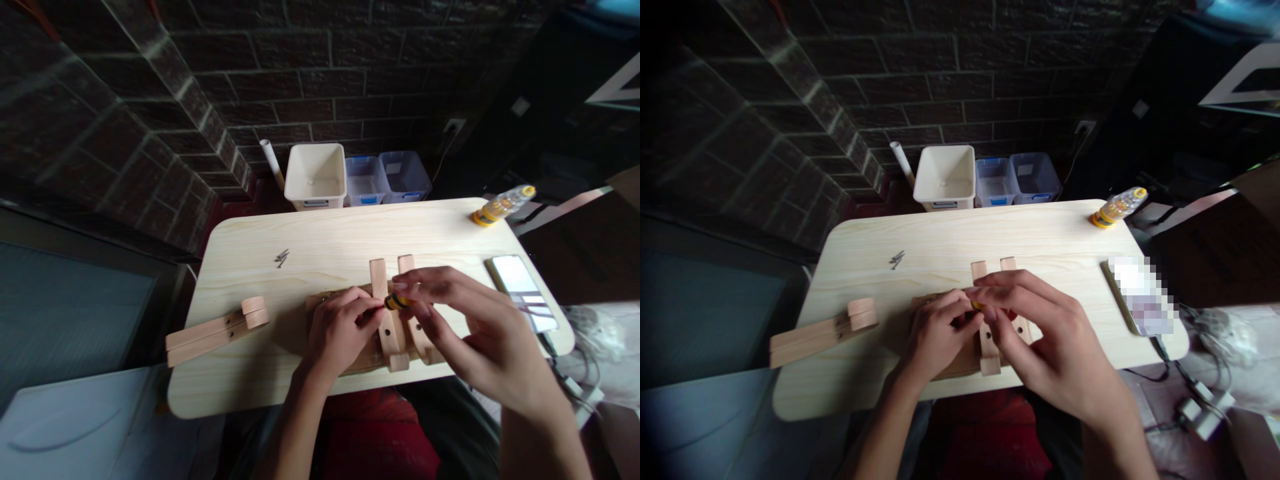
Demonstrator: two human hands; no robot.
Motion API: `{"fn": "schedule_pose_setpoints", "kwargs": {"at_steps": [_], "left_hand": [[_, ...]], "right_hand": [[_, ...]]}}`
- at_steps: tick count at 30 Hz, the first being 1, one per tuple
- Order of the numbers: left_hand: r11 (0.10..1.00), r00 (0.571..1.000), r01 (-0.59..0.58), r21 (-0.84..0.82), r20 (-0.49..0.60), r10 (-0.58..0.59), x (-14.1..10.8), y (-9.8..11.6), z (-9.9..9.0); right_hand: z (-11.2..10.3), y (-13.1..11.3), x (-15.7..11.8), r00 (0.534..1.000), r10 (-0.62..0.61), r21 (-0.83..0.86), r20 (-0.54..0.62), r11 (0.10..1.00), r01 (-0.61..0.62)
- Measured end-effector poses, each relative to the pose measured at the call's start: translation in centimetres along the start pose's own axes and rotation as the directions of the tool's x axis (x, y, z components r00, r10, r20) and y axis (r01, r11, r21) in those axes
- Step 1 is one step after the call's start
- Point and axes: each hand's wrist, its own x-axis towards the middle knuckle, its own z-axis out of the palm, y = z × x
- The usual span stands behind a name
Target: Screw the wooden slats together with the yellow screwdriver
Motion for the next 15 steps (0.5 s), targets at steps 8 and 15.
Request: {"fn": "schedule_pose_setpoints", "kwargs": {"at_steps": [8, 15], "left_hand": [[1.0, 1.0, 0.004, 0.005, -0.003, -0.004, 0.04, -0.06, -0.01], [1.0, 1.0, -0.008, 0.003, 0.004, 0.008, 0.13, -0.1, -0.04]], "right_hand": [[-0.17, -0.22, -0.05, 0.999, 0.009, 0.01, 0.036, 1.0, -0.009], [-0.21, -0.01, 0.18, 1.0, 0.024, 0.006, 0.009, 1.0, -0.024]]}}
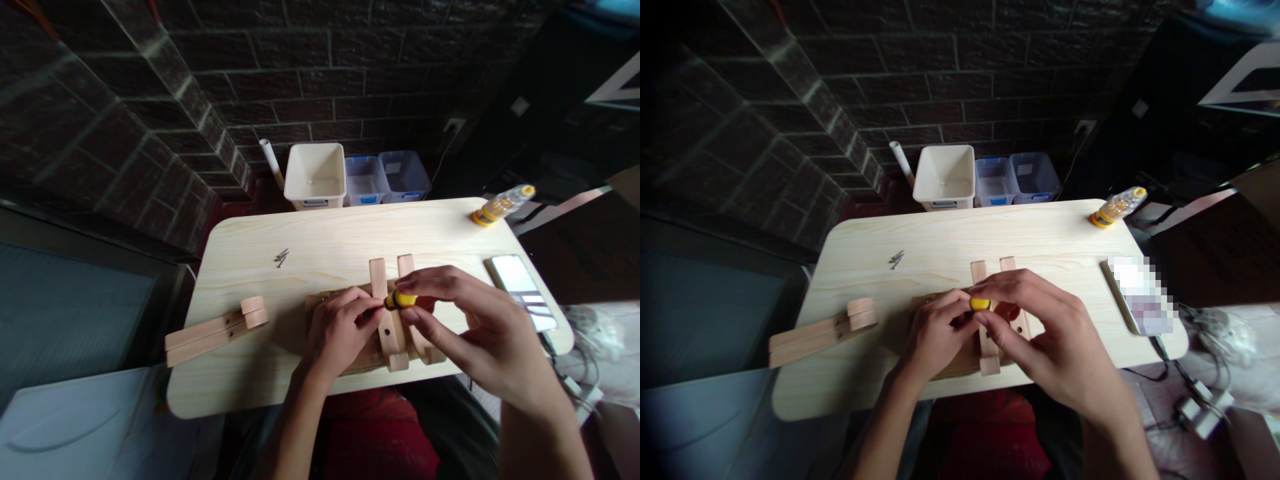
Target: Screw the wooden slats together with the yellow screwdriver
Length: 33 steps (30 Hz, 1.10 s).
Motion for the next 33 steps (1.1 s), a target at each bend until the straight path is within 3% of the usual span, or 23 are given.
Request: {"fn": "schedule_pose_setpoints", "kwargs": {"at_steps": [9, 22, 33], "left_hand": [[1.0, 1.0, -0.018, 0.015, -0.018, 0.018, -0.13, 0.12, -0.1], [1.0, 1.0, -0.005, -0.004, -0.01, 0.005, -0.11, -0.19, 0.11], [1.0, 1.0, -0.021, 0.012, -0.004, 0.021, -0.06, -0.03, -0.06]], "right_hand": [[0.53, 0.32, -0.11, 1.0, 0.0, 0.048, -0.027, 0.999, 0.001], [0.35, 0.21, -0.25, 0.999, 0.004, 0.092, 0.034, 0.996, -0.007], [0.87, 0.82, -0.3, 0.997, 0.058, 0.13, -0.051, 0.99, -0.051]]}}
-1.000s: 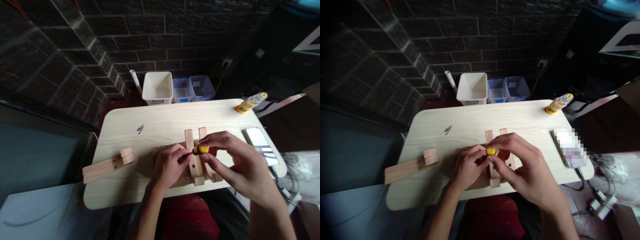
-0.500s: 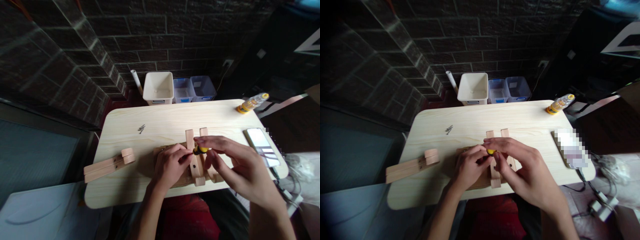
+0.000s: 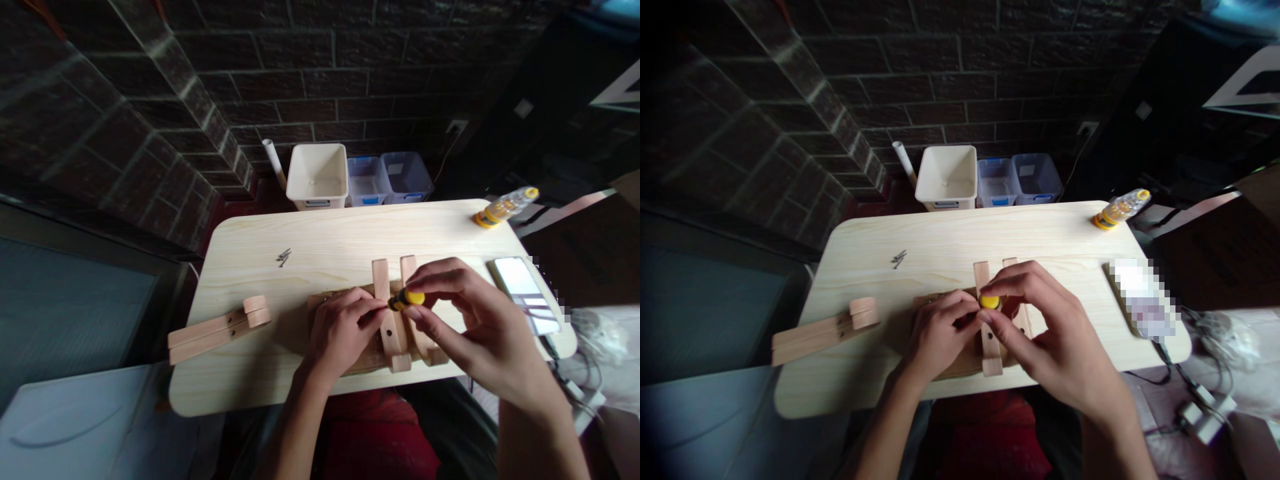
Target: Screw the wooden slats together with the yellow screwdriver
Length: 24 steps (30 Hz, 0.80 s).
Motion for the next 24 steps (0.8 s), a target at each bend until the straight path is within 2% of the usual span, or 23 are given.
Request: {"fn": "schedule_pose_setpoints", "kwargs": {"at_steps": [9, 16, 24], "left_hand": [[1.0, 1.0, -0.002, -0.006, -0.017, 0.002, -0.1, -0.2, 0.2], [1.0, 1.0, 0.0, -0.006, -0.023, -0.001, -0.2, -0.1, 0.3], [1.0, 0.999, -0.014, 0.008, -0.031, 0.014, 0.0, -0.1, 0.2]], "right_hand": [[-0.2, -0.4, -0.3, 0.999, 0.04, -0.009, 0.033, 0.999, -0.04], [-0.5, 0.0, 0.0, 0.995, -0.101, -0.114, 0.011, 0.988, 0.101], [-1.1, -0.7, -0.2, 0.996, -0.076, -0.139, 0.054, 0.987, 0.082]]}}
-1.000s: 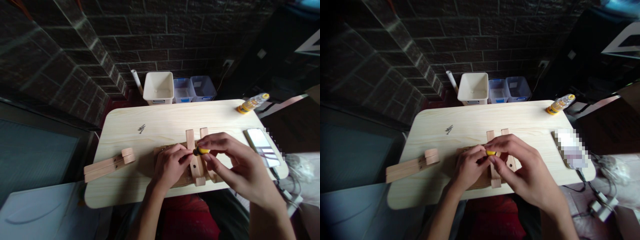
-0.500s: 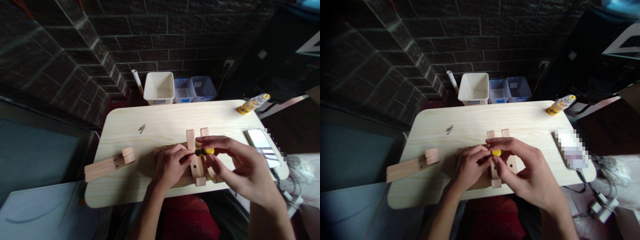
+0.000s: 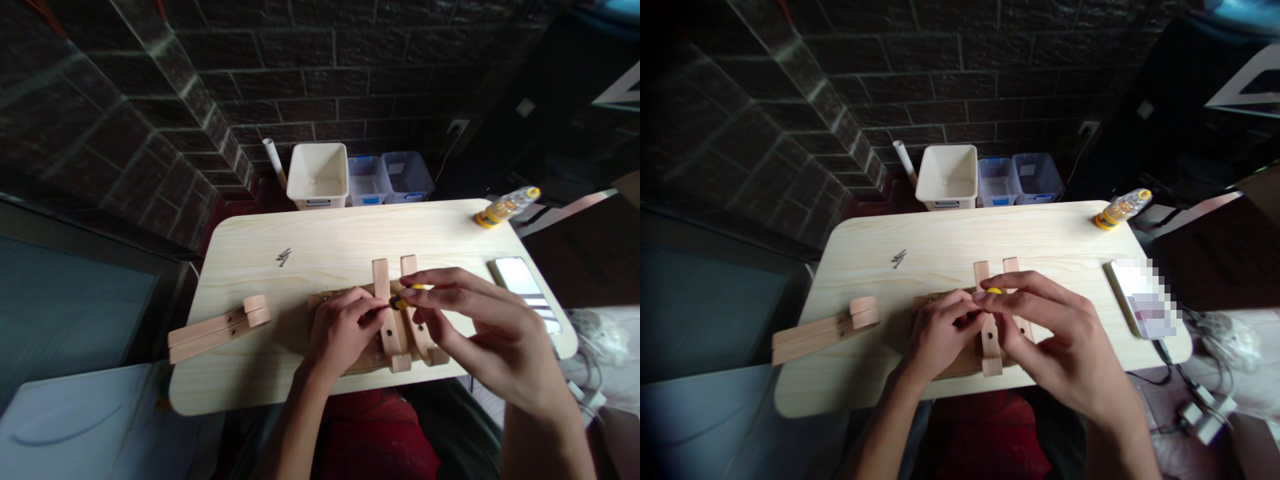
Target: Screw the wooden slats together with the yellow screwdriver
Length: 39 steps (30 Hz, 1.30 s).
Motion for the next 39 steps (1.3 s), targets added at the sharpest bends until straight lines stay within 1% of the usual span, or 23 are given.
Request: {"fn": "schedule_pose_setpoints", "kwargs": {"at_steps": [4, 6, 10, 12, 15, 25, 34, 39], "left_hand": [[1.0, 1.0, -0.004, 0.01, -0.001, 0.004, 0.0, 0.1, -0.1], [1.0, 1.0, 0.0, 0.003, 0.002, 0.0, 0.0, 0.1, -0.1], [1.0, 1.0, 0.017, -0.017, 0.014, -0.016, -0.1, 0.1, -0.1], [1.0, 1.0, 0.02, -0.019, 0.016, -0.019, -0.1, 0.1, -0.1], [0.999, 0.999, 0.027, -0.022, 0.028, -0.027, -0.2, 0.0, -0.1], [0.998, 0.998, 0.044, -0.042, 0.036, -0.043, -0.1, -0.1, 0.0], [0.999, 0.999, 0.035, -0.022, 0.037, -0.034, -0.1, 0.1, -0.2], [0.999, 0.999, 0.031, -0.026, 0.033, -0.03, 0.0, 0.1, -0.2]], "right_hand": [[0.2, 0.2, 0.1, 1.0, -0.029, -0.003, 0.008, 1.0, 0.029], [0.5, 0.4, 0.2, 0.999, -0.032, -0.011, -0.02, 0.999, 0.032], [1.0, 0.4, 0.4, 0.995, 0.005, -0.019, -0.102, 1.0, -0.007], [1.2, 0.3, 0.5, 0.993, -0.007, -0.039, -0.118, 0.999, 0.002], [1.1, 0.1, 0.7, 0.995, -0.021, -0.058, -0.101, 0.998, 0.015], [1.1, 0.3, 0.5, 0.998, -0.011, -0.034, -0.06, 0.999, 0.009], [1.3, 0.5, 0.5, 0.995, 0.013, 0.032, -0.098, 0.999, -0.01], [1.5, 0.7, 0.5, 0.993, 0.002, 0.026, -0.119, 1.0, 0.001]]}}
